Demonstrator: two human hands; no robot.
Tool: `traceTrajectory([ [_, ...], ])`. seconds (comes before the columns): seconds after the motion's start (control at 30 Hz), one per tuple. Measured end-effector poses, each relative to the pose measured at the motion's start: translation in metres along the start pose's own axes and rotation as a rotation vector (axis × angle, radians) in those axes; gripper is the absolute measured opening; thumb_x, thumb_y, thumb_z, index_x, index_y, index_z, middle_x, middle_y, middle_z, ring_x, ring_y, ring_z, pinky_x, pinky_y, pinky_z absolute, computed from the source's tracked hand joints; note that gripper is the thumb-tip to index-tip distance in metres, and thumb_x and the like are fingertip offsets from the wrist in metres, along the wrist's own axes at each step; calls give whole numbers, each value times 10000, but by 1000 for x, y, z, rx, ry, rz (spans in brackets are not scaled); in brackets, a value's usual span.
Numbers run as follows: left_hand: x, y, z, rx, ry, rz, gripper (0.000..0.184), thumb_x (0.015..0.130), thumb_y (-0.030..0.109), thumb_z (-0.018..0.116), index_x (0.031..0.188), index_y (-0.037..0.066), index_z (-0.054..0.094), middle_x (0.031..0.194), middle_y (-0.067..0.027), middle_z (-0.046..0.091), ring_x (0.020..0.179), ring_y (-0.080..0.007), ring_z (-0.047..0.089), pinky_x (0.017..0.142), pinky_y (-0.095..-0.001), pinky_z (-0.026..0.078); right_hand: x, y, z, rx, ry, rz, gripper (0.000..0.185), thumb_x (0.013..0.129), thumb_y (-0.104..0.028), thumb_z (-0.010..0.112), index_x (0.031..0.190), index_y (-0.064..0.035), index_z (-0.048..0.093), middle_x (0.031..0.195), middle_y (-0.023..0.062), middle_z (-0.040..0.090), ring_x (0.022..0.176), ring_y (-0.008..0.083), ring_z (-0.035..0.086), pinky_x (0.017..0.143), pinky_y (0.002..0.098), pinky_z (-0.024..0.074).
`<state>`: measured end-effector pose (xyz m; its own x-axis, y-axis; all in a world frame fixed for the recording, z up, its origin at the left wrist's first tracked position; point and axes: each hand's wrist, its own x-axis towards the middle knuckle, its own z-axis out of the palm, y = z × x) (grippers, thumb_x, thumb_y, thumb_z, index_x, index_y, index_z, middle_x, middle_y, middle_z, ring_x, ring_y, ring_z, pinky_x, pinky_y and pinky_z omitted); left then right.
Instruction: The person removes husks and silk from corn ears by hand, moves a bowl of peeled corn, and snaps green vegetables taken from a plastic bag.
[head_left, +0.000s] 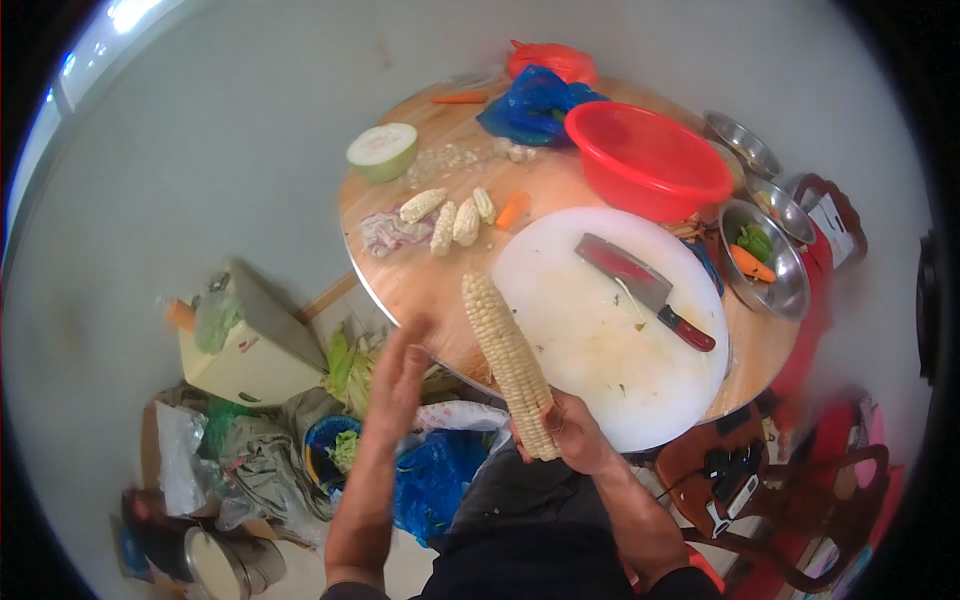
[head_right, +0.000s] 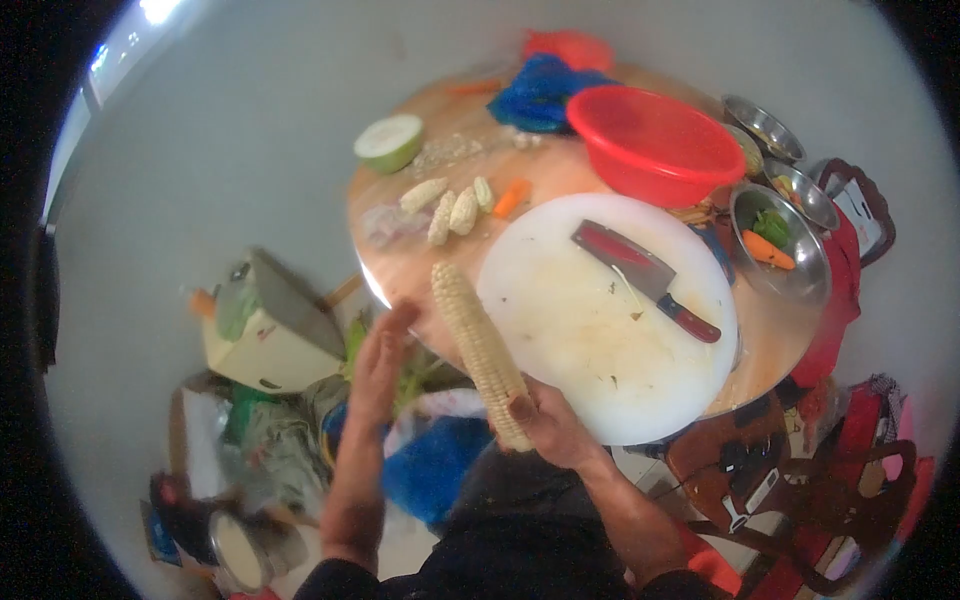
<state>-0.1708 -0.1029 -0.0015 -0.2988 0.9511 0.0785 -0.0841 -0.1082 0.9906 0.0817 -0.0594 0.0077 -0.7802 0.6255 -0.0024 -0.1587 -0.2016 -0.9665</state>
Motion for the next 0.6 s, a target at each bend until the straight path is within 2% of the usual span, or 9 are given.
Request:
traceTrajectory([
  [0.1, -10, 15, 59, -499, -196, -20, 681, 1062, 514, 387, 1477, -25, 357, 1256, -154, 610, 1115, -238, 599, 991, -395, 481, 4, 8, 10, -36, -5, 65, 769, 911, -720, 534, 1178, 2, 542, 874, 64, 613, 736, 141, 617, 636, 312, 512],
  [0.17, -9, 14, 70, -635, -206, -40, 672, 1061, 504, 398, 1482, -16, 345, 1210, -141, 614, 1088, -236, 602, 967, -387, 492, 5, 9, 16, -322, 61, -11, 794, 911, -702, 554, 1206, 35, 530, 892, 107, 632, 770, 219, 646, 672, 385, 528],
  [0.2, -8, 14, 74, -768, -219, -62, 663, 1060, 493, 409, 1488, -8, 332, 1164, -127, 617, 1061, -234, 605, 943, -378, 502, 5, 4, 17, -325, 69, -12, 794, 911, -702, 554, 1206, 35, 530, 892, 107, 632, 770, 219, 646, 672, 385, 528],
  [0.23, -9, 12, 77, -811, -183, -103, 622, 1056, 461, 447, 1467, 0, 373, 1104, -110, 610, 1028, -224, 607, 929, -376, 504, 5, -5, 19, -570, 213, -81, 787, 905, -696, 567, 1189, 37, 532, 907, 134, 642, 793, 269, 660, 690, 420, 529],
  [0.27, -9, 10, 78, -810, -190, -106, 622, 1056, 461, 447, 1467, 0, 373, 1104, -110, 610, 1028, -224, 607, 929, -376, 504, 6, -14, 19, -814, 358, -149, 780, 899, -689, 579, 1173, 40, 534, 923, 161, 651, 816, 319, 674, 708, 455, 529],
  [0.37, -10, 7, 83, -609, -139, -94, 670, 1021, 509, 479, 1449, 4, 381, 1122, -134, 603, 1030, -257, 602, 926, -393, 502, 14, -36, 8, -1029, 451, -183, 722, 890, -667, 602, 1115, 16, 538, 928, 195, 656, 832, 386, 676, 707, 482, 530],
  [0.47, -18, 6, 89, -536, -137, -81, 616, 1005, 456, 549, 1404, -2, 444, 1175, -123, 606, 1059, -246, 607, 935, -382, 497, 26, -49, 11, -1129, 458, -291, 605, 921, -604, 600, 1020, -10, 538, 881, 191, 642, 766, 403, 664, 637, 486, 523],
  [0.53, -19, -5, 88, -551, -230, -46, 549, 1035, 383, 551, 1422, 2, 468, 1274, -69, 597, 1173, -158, 568, 998, -324, 460, 31, -48, 10, -1191, 471, -339, 527, 941, -542, 601, 975, -20, 537, 839, 186, 627, 726, 402, 653, 596, 479, 512],
  [0.6, -19, 0, 88, -578, -238, -82, 552, 1028, 372, 570, 1423, -1, 477, 1278, -65, 601, 1172, -151, 569, 995, -318, 461, 34, -49, 8, -1252, 472, -387, 456, 960, -480, 603, 930, -30, 536, 796, 180, 611, 686, 401, 642, 556, 472, 502],
])
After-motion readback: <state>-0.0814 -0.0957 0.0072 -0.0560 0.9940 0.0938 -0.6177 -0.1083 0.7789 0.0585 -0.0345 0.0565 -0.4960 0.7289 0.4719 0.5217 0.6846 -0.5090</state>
